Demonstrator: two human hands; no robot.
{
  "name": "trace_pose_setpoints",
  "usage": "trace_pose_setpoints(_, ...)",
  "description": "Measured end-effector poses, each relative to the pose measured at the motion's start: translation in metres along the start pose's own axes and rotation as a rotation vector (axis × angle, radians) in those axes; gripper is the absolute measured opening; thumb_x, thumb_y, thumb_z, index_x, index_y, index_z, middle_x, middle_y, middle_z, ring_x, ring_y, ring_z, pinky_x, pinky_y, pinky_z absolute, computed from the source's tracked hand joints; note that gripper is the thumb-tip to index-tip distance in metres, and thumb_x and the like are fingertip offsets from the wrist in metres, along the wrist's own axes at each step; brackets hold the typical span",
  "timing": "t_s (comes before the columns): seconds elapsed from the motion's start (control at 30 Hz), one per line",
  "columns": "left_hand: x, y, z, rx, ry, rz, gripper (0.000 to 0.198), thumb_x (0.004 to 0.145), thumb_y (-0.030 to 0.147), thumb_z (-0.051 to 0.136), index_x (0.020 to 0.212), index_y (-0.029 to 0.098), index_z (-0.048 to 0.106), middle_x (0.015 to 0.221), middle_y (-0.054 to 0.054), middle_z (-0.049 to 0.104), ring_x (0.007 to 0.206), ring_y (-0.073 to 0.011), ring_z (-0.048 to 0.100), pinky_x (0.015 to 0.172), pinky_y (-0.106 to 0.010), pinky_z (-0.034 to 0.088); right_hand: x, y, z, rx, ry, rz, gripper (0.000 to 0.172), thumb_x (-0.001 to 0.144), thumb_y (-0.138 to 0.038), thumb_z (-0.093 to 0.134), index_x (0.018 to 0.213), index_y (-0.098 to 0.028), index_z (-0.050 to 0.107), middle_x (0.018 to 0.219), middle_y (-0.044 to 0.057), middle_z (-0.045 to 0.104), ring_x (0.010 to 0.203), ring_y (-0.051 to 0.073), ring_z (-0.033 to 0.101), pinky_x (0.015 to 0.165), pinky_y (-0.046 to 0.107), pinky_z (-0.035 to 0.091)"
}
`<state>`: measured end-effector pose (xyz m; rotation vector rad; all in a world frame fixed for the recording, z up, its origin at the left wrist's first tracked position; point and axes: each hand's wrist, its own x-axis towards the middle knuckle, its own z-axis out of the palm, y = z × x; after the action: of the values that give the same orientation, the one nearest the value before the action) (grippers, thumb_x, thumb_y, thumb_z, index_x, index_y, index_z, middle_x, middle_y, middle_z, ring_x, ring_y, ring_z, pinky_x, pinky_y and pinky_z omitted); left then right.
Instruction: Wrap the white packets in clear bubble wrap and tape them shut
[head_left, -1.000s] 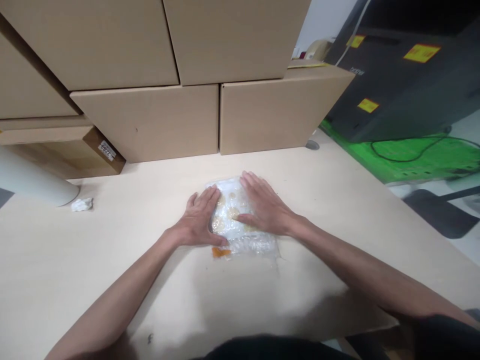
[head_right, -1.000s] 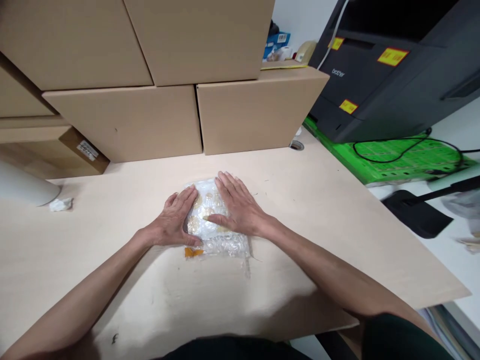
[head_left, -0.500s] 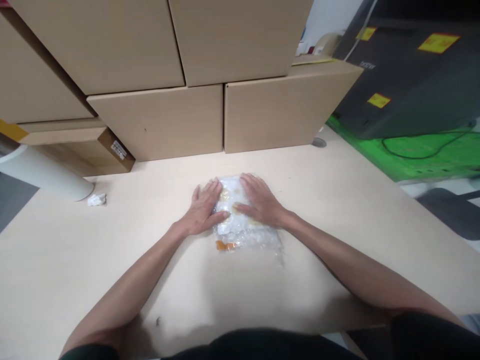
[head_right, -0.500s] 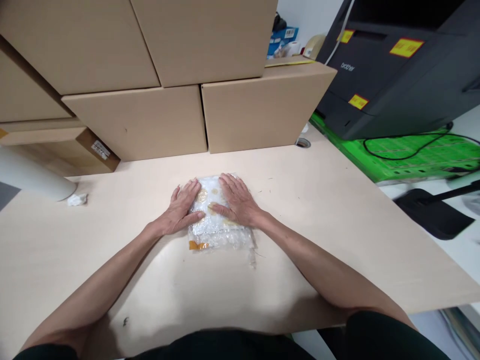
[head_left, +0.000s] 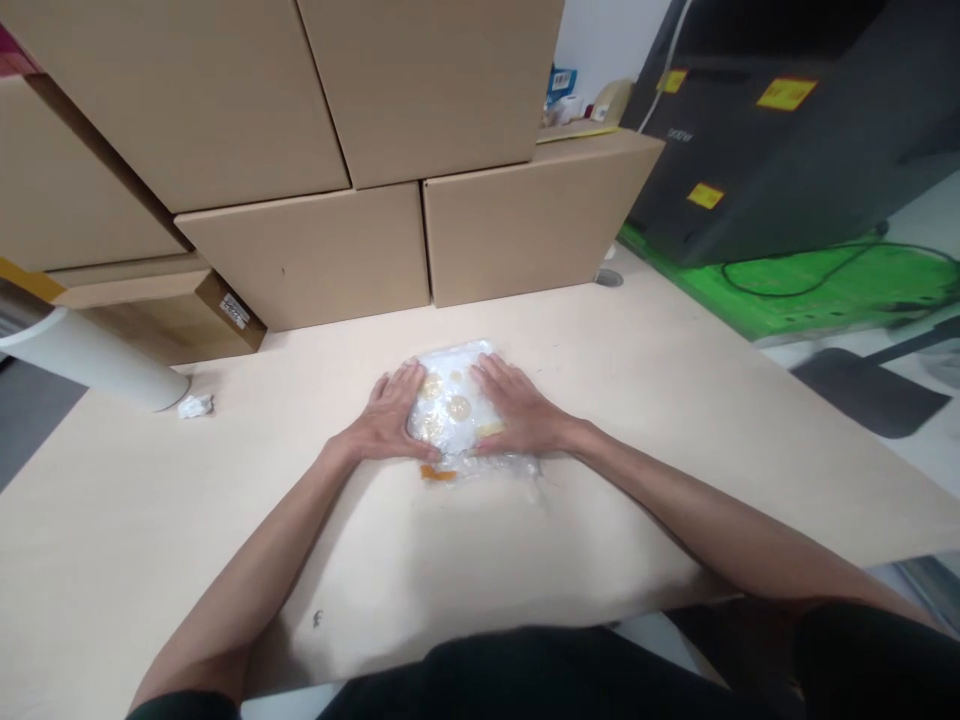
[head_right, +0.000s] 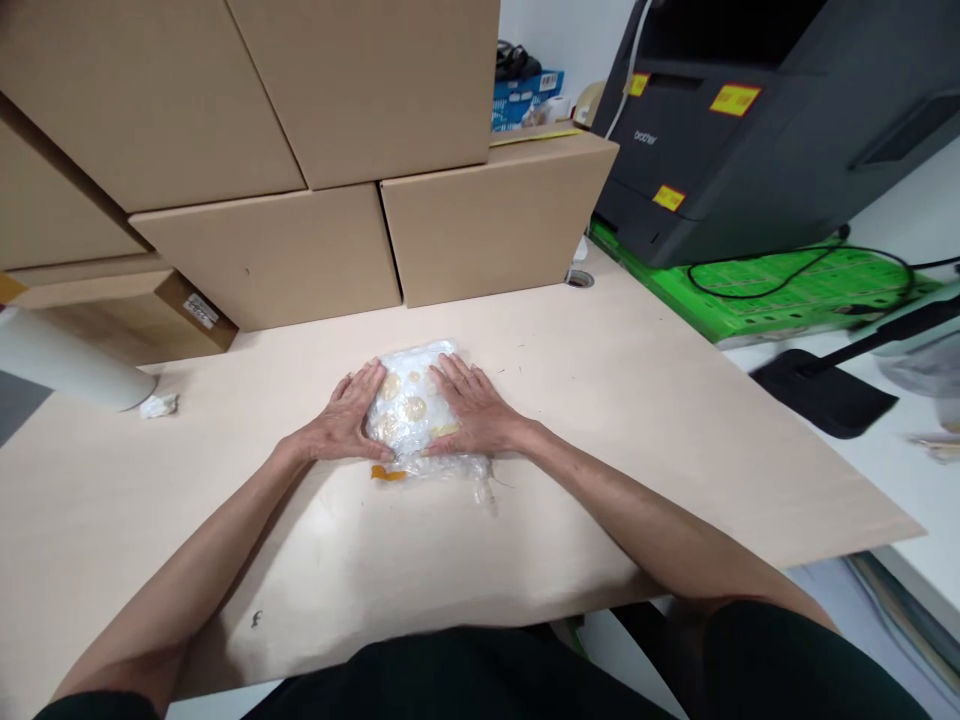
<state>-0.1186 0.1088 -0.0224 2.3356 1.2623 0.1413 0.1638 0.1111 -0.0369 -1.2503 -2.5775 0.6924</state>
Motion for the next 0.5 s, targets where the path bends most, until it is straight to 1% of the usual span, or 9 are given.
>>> trace_pose_setpoints(0.07, -0.006, 0.004, 0.003, -0.048, 0.034, -0.054, 0.137, 0.063, 0.078, 0.071, 0.160, 0.017, -0.003, 0.165, -0.021, -0.013, 0.152, -0.0396, -0.011, 0.120, -0.058, -0.002, 0.000, 0.003, 0.001, 0.125, 0.067, 0.011, 0.125, 0.068, -0.085, 0.060, 0.160, -0.012, 0.015, 0.167, 0.019, 0.000, 0.153, 0.037, -0.006, 0.123, 0.056, 0.006)
trace_pose_setpoints(0.13, -0.012, 0.009, 0.005, -0.148, 0.159, -0.127, 0.122, 0.074, 0.074, 0.065, 0.161, 0.017, 0.002, 0.166, -0.021, -0.007, 0.153, -0.0406, -0.004, 0.120, -0.058, 0.008, -0.001, 0.007, 0.004, 0.303, 0.256, 0.097, 0.111, 0.076, -0.080, 0.057, 0.158, -0.014, 0.021, 0.167, 0.019, 0.006, 0.154, 0.036, 0.005, 0.122, 0.053, 0.016)
trace_pose_setpoints(0.2, -0.014, 0.013, 0.008, -0.291, 0.338, -0.240, 0.104, 0.084, 0.069, 0.056, 0.160, 0.015, 0.009, 0.164, -0.024, 0.016, 0.148, -0.0408, 0.024, 0.114, -0.056, 0.028, 0.000, 0.010, 0.008, 0.492, 0.486, 0.246, 0.096, 0.082, -0.073, 0.054, 0.155, -0.016, 0.029, 0.163, 0.020, 0.023, 0.148, 0.035, 0.028, 0.117, 0.052, 0.030)
trace_pose_setpoints(0.27, -0.012, 0.017, 0.009, -0.475, 0.463, -0.367, 0.096, 0.085, 0.066, 0.057, 0.156, 0.010, 0.025, 0.142, -0.024, 0.049, 0.122, -0.0353, 0.056, 0.097, -0.047, 0.046, 0.001, 0.011, 0.010, 0.656, 0.602, 0.373, 0.087, 0.079, -0.069, 0.060, 0.147, -0.017, 0.042, 0.147, 0.021, 0.047, 0.129, 0.033, 0.051, 0.106, 0.050, 0.042)
trace_pose_setpoints(0.3, -0.010, 0.018, 0.009, -0.580, 0.493, -0.412, 0.093, 0.082, 0.065, 0.062, 0.150, 0.008, 0.036, 0.124, -0.020, 0.062, 0.104, -0.0303, 0.064, 0.086, -0.042, 0.050, 0.002, 0.011, 0.010, 0.729, 0.610, 0.407, 0.084, 0.075, -0.066, 0.066, 0.141, -0.017, 0.049, 0.137, 0.019, 0.056, 0.118, 0.032, 0.058, 0.102, 0.049, 0.045)
trace_pose_setpoints(0.33, -0.007, 0.020, 0.009, -0.675, 0.508, -0.437, 0.087, 0.077, 0.063, 0.067, 0.141, 0.008, 0.047, 0.106, -0.015, 0.068, 0.089, -0.0254, 0.065, 0.077, -0.037, 0.050, 0.002, 0.011, 0.009, 0.800, 0.601, 0.421, 0.081, 0.070, -0.064, 0.072, 0.134, -0.017, 0.055, 0.128, 0.017, 0.061, 0.110, 0.030, 0.061, 0.099, 0.048, 0.047)
trace_pose_setpoints(0.4, -0.004, 0.022, 0.008, -0.806, 0.528, -0.439, 0.069, 0.070, 0.062, 0.075, 0.114, 0.011, 0.063, 0.078, -0.004, 0.066, 0.068, -0.0177, 0.060, 0.064, -0.030, 0.046, 0.002, 0.007, 0.005, 0.935, 0.585, 0.407, 0.072, 0.061, -0.057, 0.082, 0.119, -0.017, 0.064, 0.113, 0.012, 0.067, 0.101, 0.027, 0.063, 0.095, 0.046, 0.048)
trace_pose_setpoints(0.47, -0.004, 0.023, 0.004, -0.876, 0.558, -0.407, 0.053, 0.069, 0.064, 0.075, 0.088, 0.015, 0.064, 0.064, 0.001, 0.058, 0.057, -0.0126, 0.053, 0.057, -0.025, 0.040, -0.002, 0.002, 0.000, 1.036, 0.584, 0.349, 0.063, 0.058, -0.051, 0.086, 0.108, -0.018, 0.068, 0.103, 0.008, 0.068, 0.096, 0.024, 0.063, 0.093, 0.043, 0.049)
trace_pose_setpoints(0.5, -0.006, 0.024, 0.001, -0.911, 0.565, -0.388, 0.051, 0.071, 0.066, 0.073, 0.079, 0.016, 0.061, 0.060, 0.003, 0.055, 0.055, -0.0111, 0.050, 0.055, -0.024, 0.039, -0.004, -0.002, -0.003, 1.060, 0.589, 0.309, 0.058, 0.058, -0.049, 0.087, 0.105, -0.019, 0.069, 0.099, 0.007, 0.068, 0.095, 0.022, 0.063, 0.093, 0.042, 0.048)
